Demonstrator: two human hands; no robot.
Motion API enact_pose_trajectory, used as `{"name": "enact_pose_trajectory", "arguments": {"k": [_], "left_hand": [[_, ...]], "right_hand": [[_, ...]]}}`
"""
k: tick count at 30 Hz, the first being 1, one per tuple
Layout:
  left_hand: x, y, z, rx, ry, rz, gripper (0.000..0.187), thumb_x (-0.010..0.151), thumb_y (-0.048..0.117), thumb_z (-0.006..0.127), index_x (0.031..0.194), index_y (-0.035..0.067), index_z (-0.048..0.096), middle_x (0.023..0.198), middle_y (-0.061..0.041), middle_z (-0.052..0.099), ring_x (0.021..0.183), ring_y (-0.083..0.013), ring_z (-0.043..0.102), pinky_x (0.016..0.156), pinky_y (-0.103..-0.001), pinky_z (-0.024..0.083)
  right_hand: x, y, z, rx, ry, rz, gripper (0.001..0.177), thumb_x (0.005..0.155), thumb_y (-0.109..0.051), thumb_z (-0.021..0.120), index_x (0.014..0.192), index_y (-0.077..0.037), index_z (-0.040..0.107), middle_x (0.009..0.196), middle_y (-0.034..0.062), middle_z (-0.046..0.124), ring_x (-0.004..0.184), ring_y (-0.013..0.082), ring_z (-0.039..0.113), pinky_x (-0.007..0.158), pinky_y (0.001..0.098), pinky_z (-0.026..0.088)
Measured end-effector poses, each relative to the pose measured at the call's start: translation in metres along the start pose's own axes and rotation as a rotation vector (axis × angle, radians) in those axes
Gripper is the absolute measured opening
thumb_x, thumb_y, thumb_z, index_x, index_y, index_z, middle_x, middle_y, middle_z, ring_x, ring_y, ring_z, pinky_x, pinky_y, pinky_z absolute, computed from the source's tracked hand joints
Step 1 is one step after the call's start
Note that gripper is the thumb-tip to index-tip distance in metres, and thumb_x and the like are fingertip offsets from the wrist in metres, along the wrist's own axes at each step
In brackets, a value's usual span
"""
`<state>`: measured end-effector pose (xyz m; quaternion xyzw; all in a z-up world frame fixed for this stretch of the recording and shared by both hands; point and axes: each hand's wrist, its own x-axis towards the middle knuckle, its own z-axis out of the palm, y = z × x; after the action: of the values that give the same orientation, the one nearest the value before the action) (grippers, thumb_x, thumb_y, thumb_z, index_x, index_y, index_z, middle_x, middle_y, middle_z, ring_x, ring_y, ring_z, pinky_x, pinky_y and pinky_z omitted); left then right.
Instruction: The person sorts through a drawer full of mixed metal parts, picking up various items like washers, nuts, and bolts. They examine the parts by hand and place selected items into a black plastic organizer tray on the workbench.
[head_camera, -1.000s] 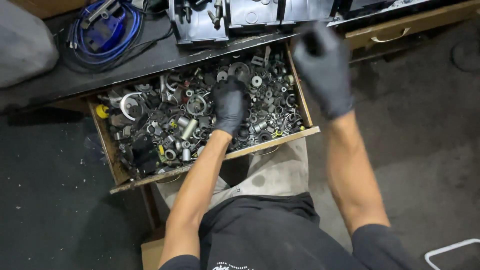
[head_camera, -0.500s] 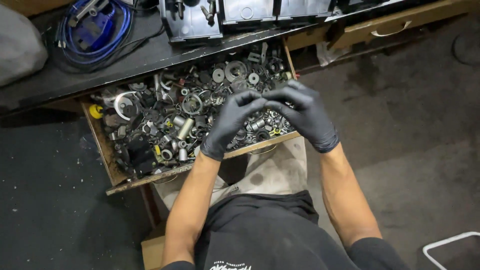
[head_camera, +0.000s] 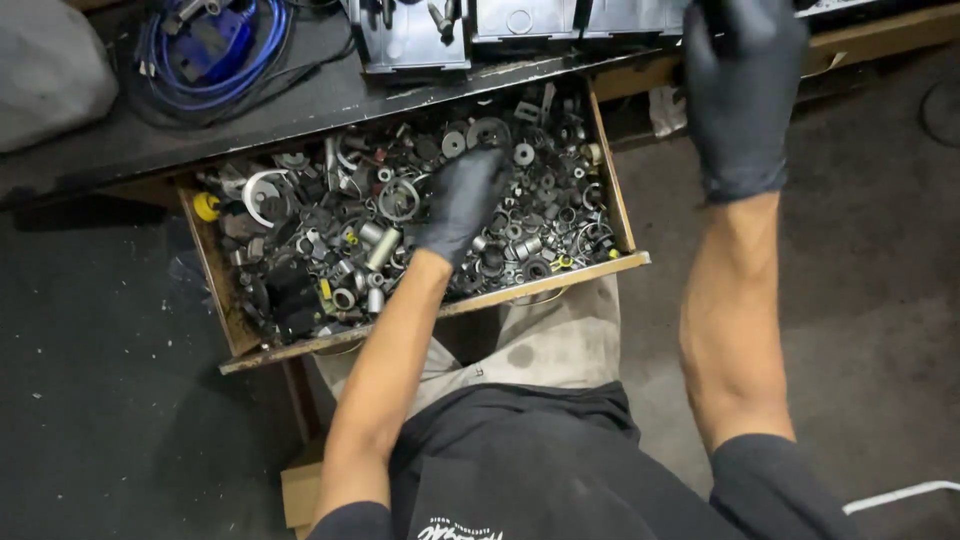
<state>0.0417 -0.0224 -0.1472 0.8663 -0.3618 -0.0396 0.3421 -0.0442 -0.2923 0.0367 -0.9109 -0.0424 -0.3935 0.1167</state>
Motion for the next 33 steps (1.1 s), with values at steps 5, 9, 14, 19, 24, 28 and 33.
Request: {"name": "enact_pose_trajectory", "arguments": {"k": [5,9,14,19,24,28,33], "left_hand": [[0.044,-0.030,0.076,0.552,0.166,0.085,0.020,0.085,0.020,0.055,0.096,0.019,0.071,0.090,-0.009,0.070,0.076,-0.0285,0.066,0.065,-0.041,0.048],[0.043,0.005,0.030,0.763,0.240,0.291,0.018,0.082,0.007,0.070,0.094,0.020,0.075,0.081,-0.004,0.072,0.081,-0.0266,0.072,0.061,-0.038,0.056],[0.030,0.023,0.017,0.726,0.251,0.272,0.020,0.078,0.007,0.072,0.087,0.025,0.072,0.072,0.001,0.069,0.072,-0.0220,0.070,0.060,-0.034,0.055],[0.015,0.083,-0.054,-0.197,0.240,0.097,0.015,0.086,0.018,0.080,0.099,0.022,0.073,0.084,-0.005,0.075,0.085,-0.0308,0.074,0.074,-0.040,0.060],[0.080,0.108,-0.133,0.057,0.532,0.304,0.015,0.095,0.017,0.075,0.107,0.025,0.070,0.093,0.006,0.073,0.088,-0.0187,0.075,0.074,-0.035,0.058],[0.075,0.089,-0.109,0.198,0.341,0.259,0.047,0.096,0.012,0.075,0.139,0.025,0.058,0.123,-0.007,0.070,0.109,-0.0324,0.072,0.086,-0.047,0.059],[0.006,0.067,-0.052,0.270,0.016,0.173,0.015,0.089,0.016,0.073,0.103,0.019,0.069,0.083,-0.008,0.073,0.089,-0.0328,0.073,0.078,-0.047,0.055]], "right_hand": [[-0.054,-0.036,0.005,0.358,-0.155,0.249,0.032,0.099,0.016,0.060,0.128,0.006,0.069,0.124,0.0207,0.072,0.116,0.0338,0.067,0.103,0.0402,0.048],[-0.090,-0.062,0.024,0.573,-0.248,0.597,0.029,0.097,0.004,0.065,0.125,-0.004,0.071,0.117,0.0237,0.072,0.118,0.0452,0.064,0.105,0.0531,0.048],[-0.100,-0.070,0.045,0.637,-0.322,0.691,0.028,0.099,-0.002,0.066,0.125,-0.011,0.071,0.114,0.0188,0.074,0.116,0.0377,0.067,0.102,0.0498,0.051],[-0.111,-0.068,0.046,0.719,-0.299,0.811,0.025,0.101,-0.004,0.062,0.124,-0.009,0.071,0.115,0.0220,0.073,0.117,0.0366,0.067,0.104,0.0483,0.050],[-0.132,-0.060,0.053,0.729,-0.284,0.847,0.021,0.104,-0.012,0.064,0.123,-0.012,0.073,0.111,0.0193,0.073,0.111,0.0304,0.069,0.100,0.0447,0.052],[-0.129,-0.060,0.045,0.724,-0.278,0.902,0.024,0.104,-0.013,0.062,0.127,-0.011,0.072,0.113,0.0218,0.073,0.111,0.0317,0.069,0.099,0.0464,0.052],[-0.122,-0.054,0.049,0.572,-0.514,0.903,0.026,0.104,-0.020,0.062,0.129,-0.025,0.070,0.114,0.0116,0.074,0.113,0.0354,0.068,0.098,0.0491,0.052]]}}
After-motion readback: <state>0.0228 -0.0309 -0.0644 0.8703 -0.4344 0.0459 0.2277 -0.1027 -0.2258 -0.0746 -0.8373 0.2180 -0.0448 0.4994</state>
